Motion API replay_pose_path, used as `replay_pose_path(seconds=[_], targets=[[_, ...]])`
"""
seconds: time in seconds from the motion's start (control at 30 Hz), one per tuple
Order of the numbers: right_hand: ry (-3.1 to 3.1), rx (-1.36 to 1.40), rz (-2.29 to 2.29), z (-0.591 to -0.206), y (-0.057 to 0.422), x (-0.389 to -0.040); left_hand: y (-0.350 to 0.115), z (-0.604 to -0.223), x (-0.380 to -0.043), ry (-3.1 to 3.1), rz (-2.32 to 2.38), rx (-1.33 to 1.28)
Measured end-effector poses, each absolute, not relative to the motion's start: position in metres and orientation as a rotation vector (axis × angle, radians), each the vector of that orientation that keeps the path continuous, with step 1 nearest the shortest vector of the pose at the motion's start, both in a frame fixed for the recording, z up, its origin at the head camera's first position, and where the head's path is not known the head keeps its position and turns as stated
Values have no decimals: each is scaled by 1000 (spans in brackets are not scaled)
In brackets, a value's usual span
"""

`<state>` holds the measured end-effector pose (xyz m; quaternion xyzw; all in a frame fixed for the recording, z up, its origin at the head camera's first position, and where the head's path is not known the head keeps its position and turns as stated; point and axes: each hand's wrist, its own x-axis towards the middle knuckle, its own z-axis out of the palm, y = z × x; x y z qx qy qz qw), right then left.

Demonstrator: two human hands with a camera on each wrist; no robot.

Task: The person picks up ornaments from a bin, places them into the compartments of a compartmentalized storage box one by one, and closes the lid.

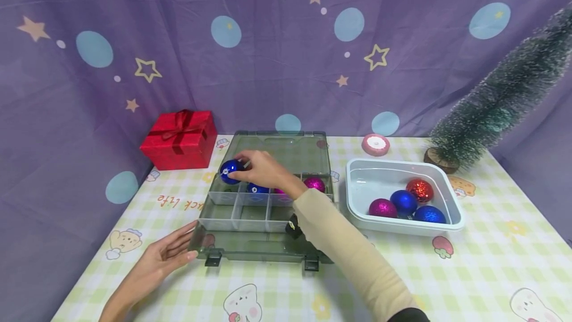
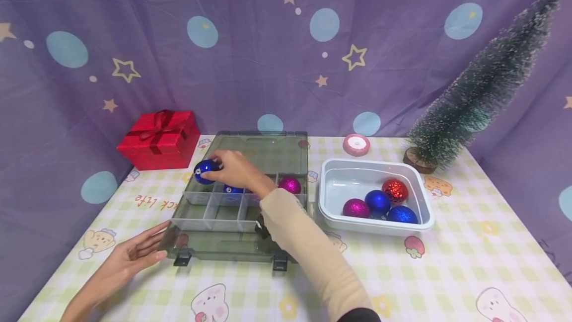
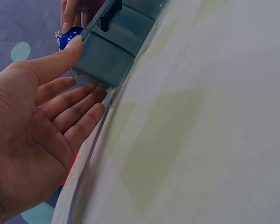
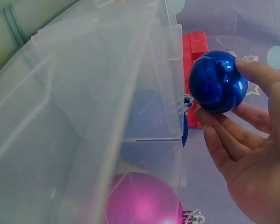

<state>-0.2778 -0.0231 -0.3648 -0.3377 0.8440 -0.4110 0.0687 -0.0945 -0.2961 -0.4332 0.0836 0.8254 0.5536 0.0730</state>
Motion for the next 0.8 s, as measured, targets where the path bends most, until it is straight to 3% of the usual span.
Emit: replay_pose_path(seconds=[0.33, 0.8], targets=[[2513, -1012, -1250, -364, -15, -278, -296, -434, -95, 2478, 1663, 249], [2518, -992, -1313, -353, 40, -274, -295, -434, -95, 2482, 1659, 243]])
